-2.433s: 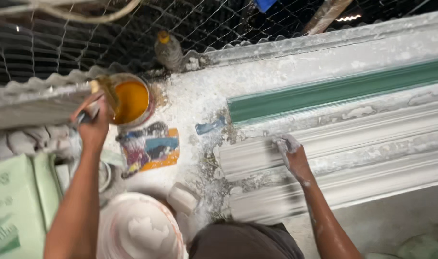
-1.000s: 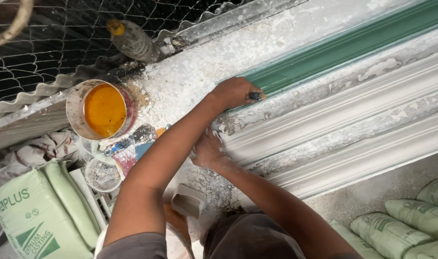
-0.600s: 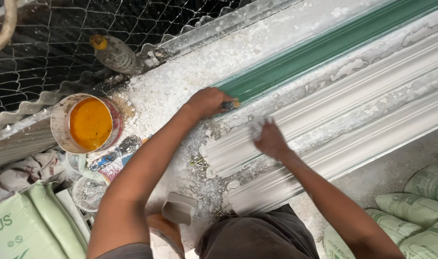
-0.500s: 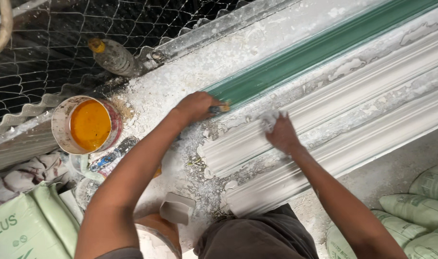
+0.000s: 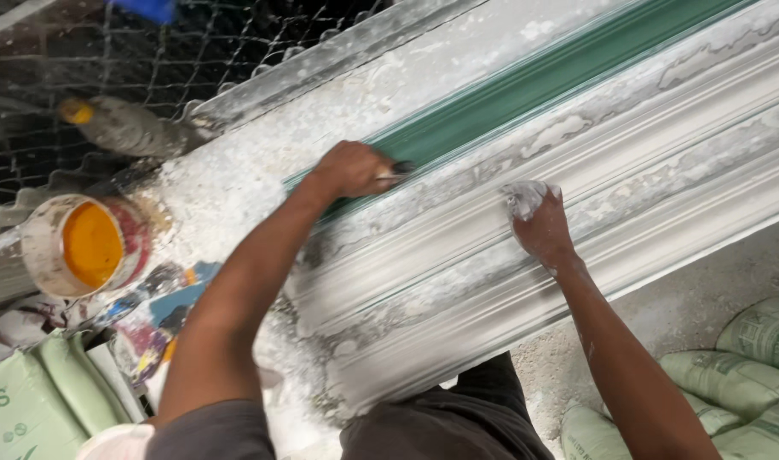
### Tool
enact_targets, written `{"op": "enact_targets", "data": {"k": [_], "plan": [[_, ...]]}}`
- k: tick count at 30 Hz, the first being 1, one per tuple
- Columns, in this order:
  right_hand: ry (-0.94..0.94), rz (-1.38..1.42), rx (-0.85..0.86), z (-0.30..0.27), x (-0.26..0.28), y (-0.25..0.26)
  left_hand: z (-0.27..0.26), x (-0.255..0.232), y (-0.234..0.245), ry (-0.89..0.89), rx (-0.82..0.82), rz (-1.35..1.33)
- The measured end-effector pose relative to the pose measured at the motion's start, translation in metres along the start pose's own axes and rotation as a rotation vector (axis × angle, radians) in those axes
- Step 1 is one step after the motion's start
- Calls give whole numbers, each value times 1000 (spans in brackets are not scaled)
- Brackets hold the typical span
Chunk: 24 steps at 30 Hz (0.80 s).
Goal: The person mixes water and white powder in a bucket by hand and then applies a liquid using a brush to a green and white trim piece, wiping it with a cloth.
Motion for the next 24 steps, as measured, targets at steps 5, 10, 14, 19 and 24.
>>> {"op": "enact_targets", "data": {"k": [5, 10, 14, 19, 24], "plan": [[-144, 184, 24, 8, -83, 37, 124, -68, 28, -35, -61, 61], [-225, 299, 7, 15, -237, 58, 234, -138, 61, -47, -79, 86], [-169, 190, 19, 30, -325, 133, 345, -199, 88, -2, -36, 140], [-104, 154, -84, 26, -459, 194, 458, -263, 137, 2, -40, 136], [-55, 118, -135, 36, -592, 226, 582, -328, 164, -15, -69, 168]]}}
Point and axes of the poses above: each hand's wrist, its own z-axis towards the middle knuckle, its own y-axis out of the back of the hand, x = y × z, the point moved 2 cm from there along z, towards the middle knuckle, and after that the axes turned 3 degrees about y, right-handed, at the moved point
